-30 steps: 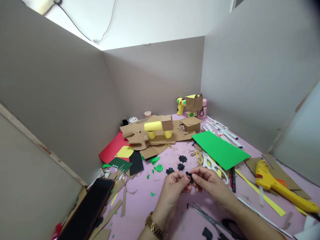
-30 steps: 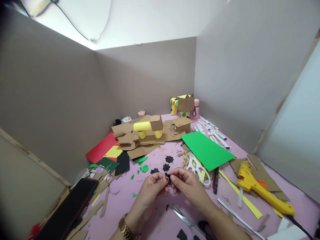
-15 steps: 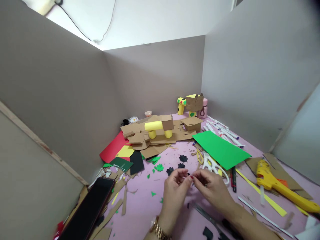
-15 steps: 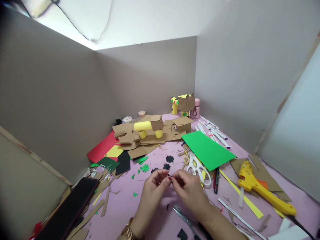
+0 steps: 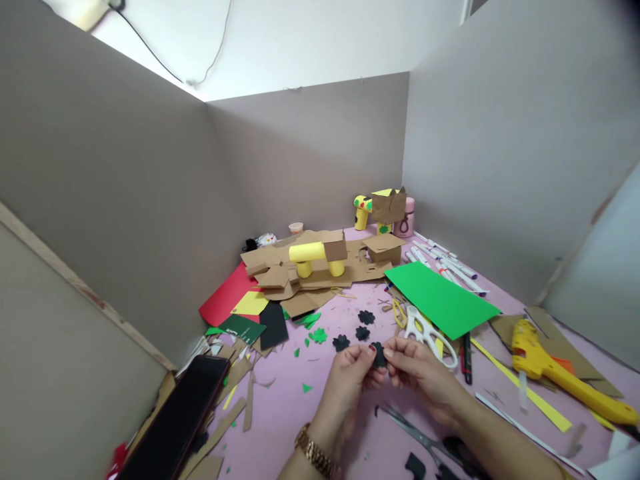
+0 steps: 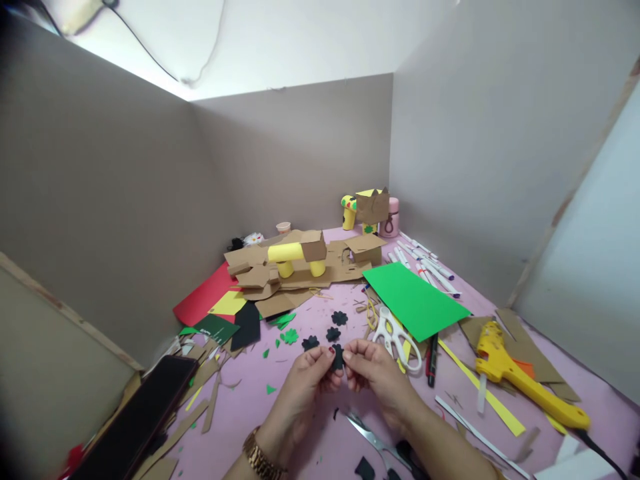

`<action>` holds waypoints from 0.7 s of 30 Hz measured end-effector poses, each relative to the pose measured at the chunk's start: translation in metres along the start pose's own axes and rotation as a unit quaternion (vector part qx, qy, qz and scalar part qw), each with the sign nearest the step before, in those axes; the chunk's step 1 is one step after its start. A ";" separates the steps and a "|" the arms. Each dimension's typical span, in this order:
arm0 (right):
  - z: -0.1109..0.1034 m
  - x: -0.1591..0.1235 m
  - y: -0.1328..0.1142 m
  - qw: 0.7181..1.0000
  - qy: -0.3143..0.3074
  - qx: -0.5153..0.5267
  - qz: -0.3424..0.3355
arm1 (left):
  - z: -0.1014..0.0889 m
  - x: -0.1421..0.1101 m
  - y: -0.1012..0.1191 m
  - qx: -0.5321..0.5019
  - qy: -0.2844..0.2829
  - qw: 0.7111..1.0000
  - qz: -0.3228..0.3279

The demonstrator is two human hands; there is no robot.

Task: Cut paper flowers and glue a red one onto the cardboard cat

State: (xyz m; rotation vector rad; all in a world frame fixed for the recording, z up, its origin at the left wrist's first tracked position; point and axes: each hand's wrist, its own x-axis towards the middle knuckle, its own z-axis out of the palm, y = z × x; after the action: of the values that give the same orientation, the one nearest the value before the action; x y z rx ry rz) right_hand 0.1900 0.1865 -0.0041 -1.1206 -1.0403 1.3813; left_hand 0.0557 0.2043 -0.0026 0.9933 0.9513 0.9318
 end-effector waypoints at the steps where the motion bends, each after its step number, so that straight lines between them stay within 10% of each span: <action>1: 0.000 0.000 0.000 1.000 0.000 0.005 0.002 | 0.000 0.001 -0.001 0.015 0.010 1.000 0.006; 13: -0.009 0.007 0.012 0.990 0.052 -0.107 -0.077 | -0.032 0.013 0.016 0.182 0.175 0.950 0.182; 21: -0.009 0.004 0.016 0.978 0.023 -0.177 -0.104 | -0.019 0.010 0.002 0.313 0.099 0.929 0.171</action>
State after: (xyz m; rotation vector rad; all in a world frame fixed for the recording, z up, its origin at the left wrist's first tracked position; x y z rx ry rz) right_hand 0.1953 0.1891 -0.0220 -1.2508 -1.3651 1.0239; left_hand 0.0408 0.2184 -0.0075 1.6710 1.3143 1.0526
